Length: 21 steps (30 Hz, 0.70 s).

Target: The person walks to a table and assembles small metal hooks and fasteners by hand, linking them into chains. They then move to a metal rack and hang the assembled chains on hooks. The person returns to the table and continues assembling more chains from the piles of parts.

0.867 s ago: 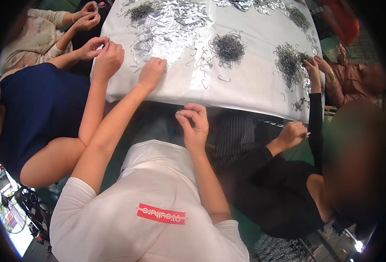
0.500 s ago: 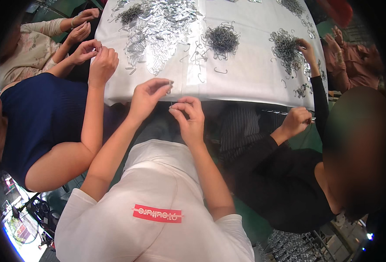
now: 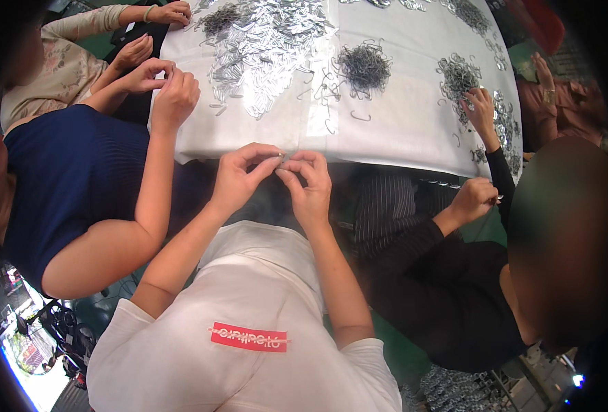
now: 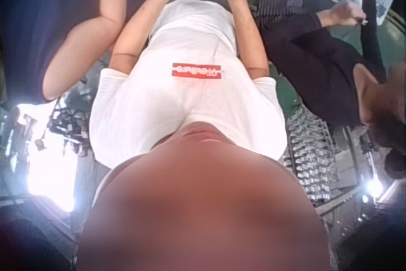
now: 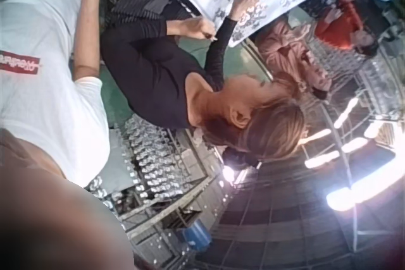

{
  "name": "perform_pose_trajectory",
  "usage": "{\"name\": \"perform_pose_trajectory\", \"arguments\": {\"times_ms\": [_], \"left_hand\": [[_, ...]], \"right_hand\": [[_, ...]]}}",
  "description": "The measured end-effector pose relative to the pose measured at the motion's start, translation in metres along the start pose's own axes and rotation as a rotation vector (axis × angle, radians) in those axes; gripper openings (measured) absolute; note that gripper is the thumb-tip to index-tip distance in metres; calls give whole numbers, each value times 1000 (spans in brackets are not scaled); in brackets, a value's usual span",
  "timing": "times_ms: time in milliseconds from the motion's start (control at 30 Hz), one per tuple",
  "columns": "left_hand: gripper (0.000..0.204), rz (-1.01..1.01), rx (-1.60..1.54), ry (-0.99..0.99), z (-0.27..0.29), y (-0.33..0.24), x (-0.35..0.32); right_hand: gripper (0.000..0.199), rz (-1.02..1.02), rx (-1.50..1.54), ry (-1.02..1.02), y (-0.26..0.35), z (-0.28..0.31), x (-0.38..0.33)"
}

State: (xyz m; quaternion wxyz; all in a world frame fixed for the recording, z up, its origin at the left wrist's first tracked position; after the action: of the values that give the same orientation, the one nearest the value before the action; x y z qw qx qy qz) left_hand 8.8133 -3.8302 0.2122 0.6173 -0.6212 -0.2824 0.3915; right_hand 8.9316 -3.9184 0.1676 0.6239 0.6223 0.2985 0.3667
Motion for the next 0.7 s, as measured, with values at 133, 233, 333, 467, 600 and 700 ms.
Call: {"name": "perform_pose_trajectory", "arguments": {"times_ms": [133,233,333,467,600,700], "left_hand": [[13,-154,66,-12,2,4,-1],[13,-194,62,15,4,9,-2],[13,-186,55,12,5,12,-3],[16,-239,74,8,6,10,-4],[17,-245,83,6,7,8,-5],[17,-295,92,-5,8,6,-5]], "right_hand": [[13,-27,-88,74,1,5,2],[15,-51,-104,217,1,16,12],[22,-213,-145,174,-10,25,38],[26,-221,-593,114,-39,8,110],[29,-453,-1056,104,-58,-26,168],[30,-419,-1190,161,-62,-44,183]]}}
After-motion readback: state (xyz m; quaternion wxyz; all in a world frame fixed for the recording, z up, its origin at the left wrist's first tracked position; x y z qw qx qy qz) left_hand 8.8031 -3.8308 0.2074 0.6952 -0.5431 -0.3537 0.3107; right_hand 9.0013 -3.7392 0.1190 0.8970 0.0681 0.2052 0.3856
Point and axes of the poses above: each hand's wrist, its own x-axis towards the middle knuckle, its own z-axis out of the back of the hand, y = z × x, the point moved 1 cm from there along x, towards the middle knuckle, and after that the axes turned 2 degrees about z, right-handed, at the moved point
